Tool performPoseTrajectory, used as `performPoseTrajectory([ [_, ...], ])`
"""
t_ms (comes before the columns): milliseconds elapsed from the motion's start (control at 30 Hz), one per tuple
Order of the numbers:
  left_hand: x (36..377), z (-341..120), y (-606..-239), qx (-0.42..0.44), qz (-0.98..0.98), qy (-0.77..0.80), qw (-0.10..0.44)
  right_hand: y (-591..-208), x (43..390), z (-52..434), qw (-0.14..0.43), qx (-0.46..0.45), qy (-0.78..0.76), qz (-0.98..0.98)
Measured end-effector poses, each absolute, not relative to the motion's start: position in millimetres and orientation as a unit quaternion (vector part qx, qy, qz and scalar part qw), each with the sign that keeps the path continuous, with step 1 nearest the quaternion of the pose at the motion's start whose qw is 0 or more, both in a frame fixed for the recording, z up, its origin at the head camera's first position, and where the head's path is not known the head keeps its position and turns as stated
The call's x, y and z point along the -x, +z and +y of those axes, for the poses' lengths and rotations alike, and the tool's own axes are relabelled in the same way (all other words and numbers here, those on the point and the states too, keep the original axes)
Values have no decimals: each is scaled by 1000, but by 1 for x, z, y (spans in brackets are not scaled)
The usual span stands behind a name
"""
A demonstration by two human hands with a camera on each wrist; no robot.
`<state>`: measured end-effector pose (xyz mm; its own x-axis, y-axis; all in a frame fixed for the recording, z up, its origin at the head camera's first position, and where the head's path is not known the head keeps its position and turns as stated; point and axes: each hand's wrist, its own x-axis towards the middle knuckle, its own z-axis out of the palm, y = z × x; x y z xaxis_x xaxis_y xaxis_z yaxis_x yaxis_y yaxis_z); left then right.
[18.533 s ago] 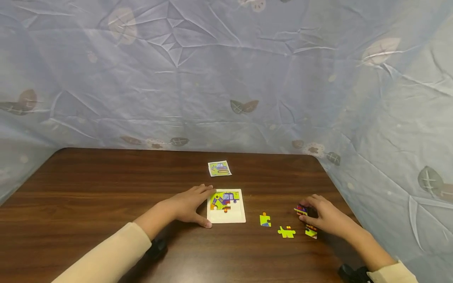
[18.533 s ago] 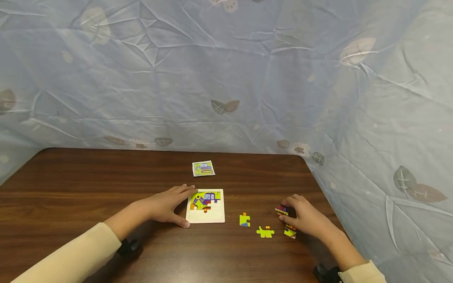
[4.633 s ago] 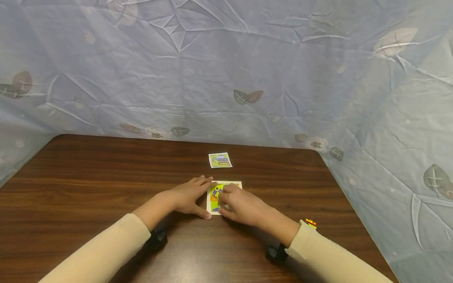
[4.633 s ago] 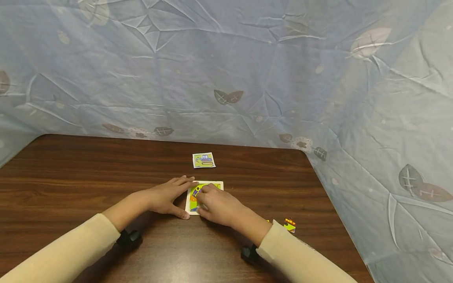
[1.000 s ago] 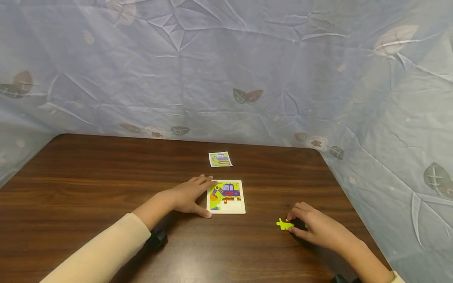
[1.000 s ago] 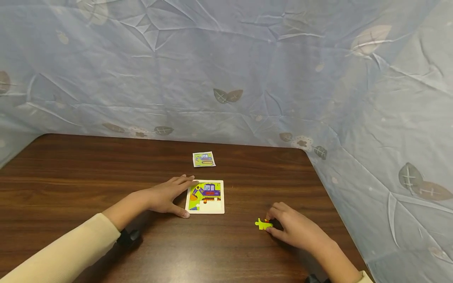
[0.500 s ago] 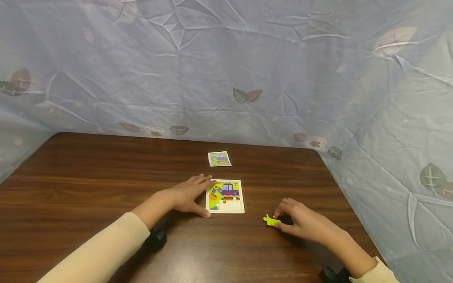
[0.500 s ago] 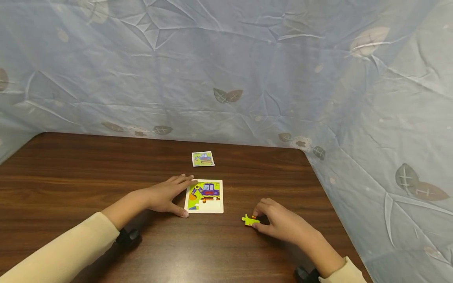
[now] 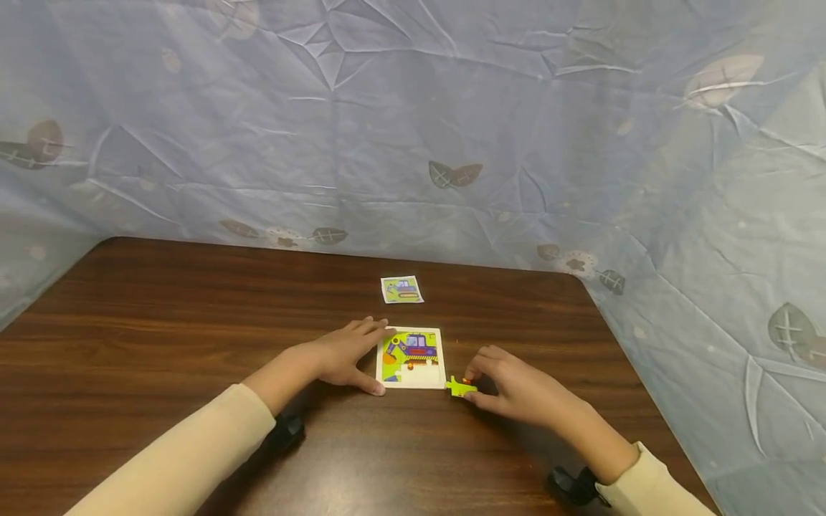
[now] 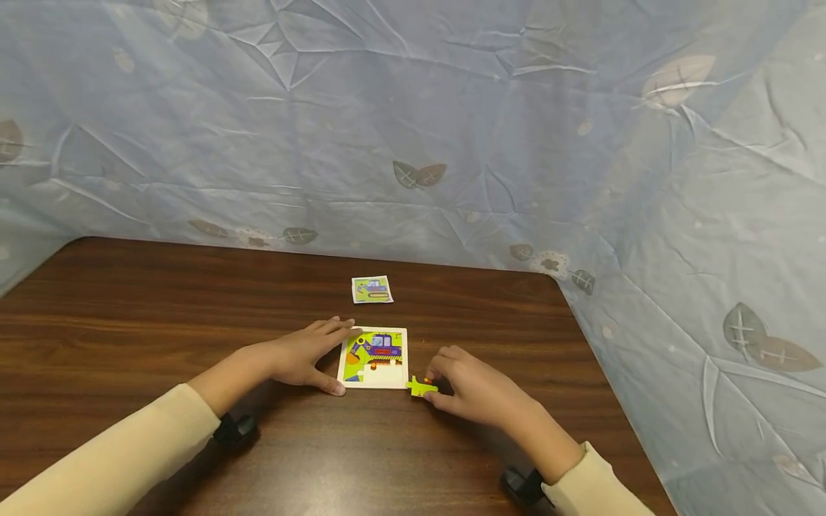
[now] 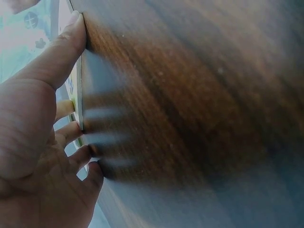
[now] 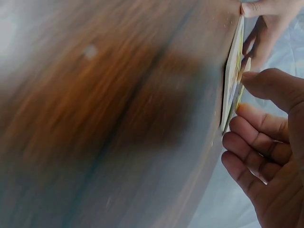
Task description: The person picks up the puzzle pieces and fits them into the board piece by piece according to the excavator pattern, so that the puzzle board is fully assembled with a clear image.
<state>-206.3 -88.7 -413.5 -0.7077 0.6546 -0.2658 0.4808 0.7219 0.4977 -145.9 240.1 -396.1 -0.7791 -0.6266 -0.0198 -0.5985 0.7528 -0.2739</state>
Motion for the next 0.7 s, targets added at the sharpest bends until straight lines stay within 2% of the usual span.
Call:
performPoseTrajectory([
  [700, 206, -86, -415, -309, 904, 209, 210, -408, 168, 181, 17, 356, -80, 931],
])
